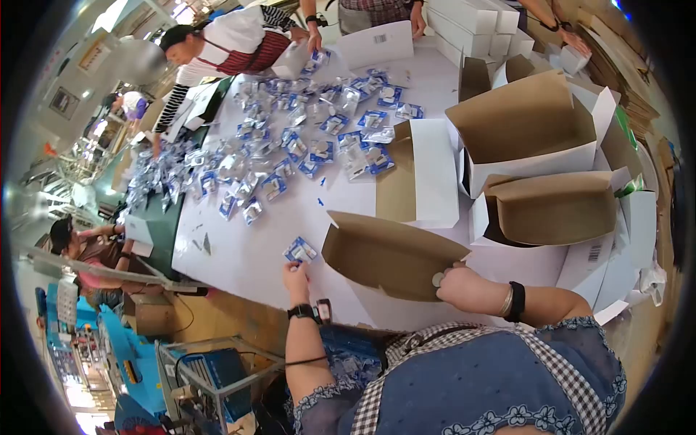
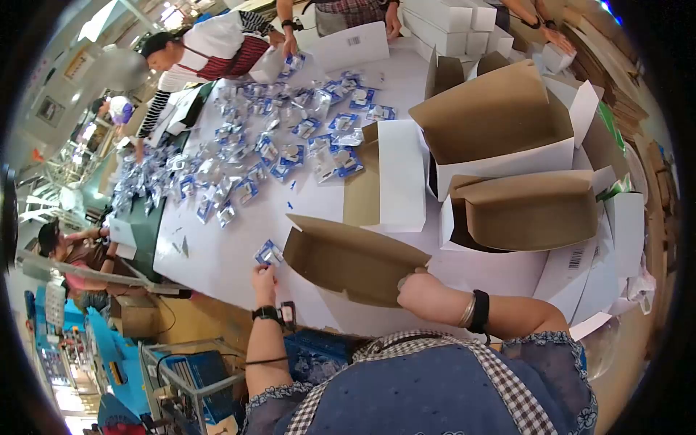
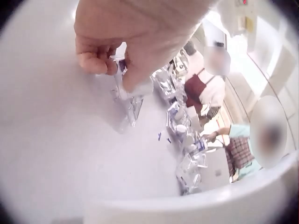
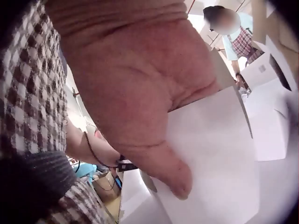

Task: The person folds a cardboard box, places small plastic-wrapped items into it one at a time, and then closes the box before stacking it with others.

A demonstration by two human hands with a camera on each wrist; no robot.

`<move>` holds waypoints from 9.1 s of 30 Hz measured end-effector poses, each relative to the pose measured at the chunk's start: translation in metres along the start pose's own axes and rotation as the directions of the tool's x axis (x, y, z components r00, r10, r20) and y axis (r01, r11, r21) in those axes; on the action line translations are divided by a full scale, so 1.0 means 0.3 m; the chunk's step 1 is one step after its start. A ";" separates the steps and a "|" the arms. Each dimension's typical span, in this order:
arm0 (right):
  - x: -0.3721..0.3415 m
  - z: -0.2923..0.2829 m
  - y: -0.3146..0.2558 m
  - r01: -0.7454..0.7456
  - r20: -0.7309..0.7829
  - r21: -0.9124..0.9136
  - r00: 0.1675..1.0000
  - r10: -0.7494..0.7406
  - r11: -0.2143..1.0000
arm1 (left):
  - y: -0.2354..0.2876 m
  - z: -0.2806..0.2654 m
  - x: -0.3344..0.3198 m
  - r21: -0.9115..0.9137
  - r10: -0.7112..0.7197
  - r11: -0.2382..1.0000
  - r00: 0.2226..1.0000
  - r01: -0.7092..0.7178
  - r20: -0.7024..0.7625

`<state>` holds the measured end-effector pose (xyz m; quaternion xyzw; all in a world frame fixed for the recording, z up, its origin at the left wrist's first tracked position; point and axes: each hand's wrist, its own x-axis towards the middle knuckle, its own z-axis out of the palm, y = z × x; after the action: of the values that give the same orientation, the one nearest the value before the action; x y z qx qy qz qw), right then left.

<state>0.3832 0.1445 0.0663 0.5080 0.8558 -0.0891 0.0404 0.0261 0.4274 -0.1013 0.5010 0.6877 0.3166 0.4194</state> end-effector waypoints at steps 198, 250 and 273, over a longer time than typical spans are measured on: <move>-0.010 -0.076 -0.072 -0.378 0.001 0.169 0.924 0.383 0.910 | 0.757 0.050 -0.320 -0.283 0.583 0.806 0.782 -0.520 0.223; -0.035 0.074 -0.045 -0.339 -0.137 0.088 0.927 0.348 0.937 | 0.621 0.438 -0.542 0.140 -0.085 0.569 0.111 -0.810 0.990; 0.000 -0.028 -0.052 -0.360 -0.043 0.121 0.929 0.368 0.925 | 0.424 0.421 -0.707 0.070 0.514 0.746 0.639 -0.662 0.572</move>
<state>0.3696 0.1389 0.0763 0.6621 0.7411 -0.1110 0.0004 0.2239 0.2646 0.0062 0.8172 0.3815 0.1916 0.3873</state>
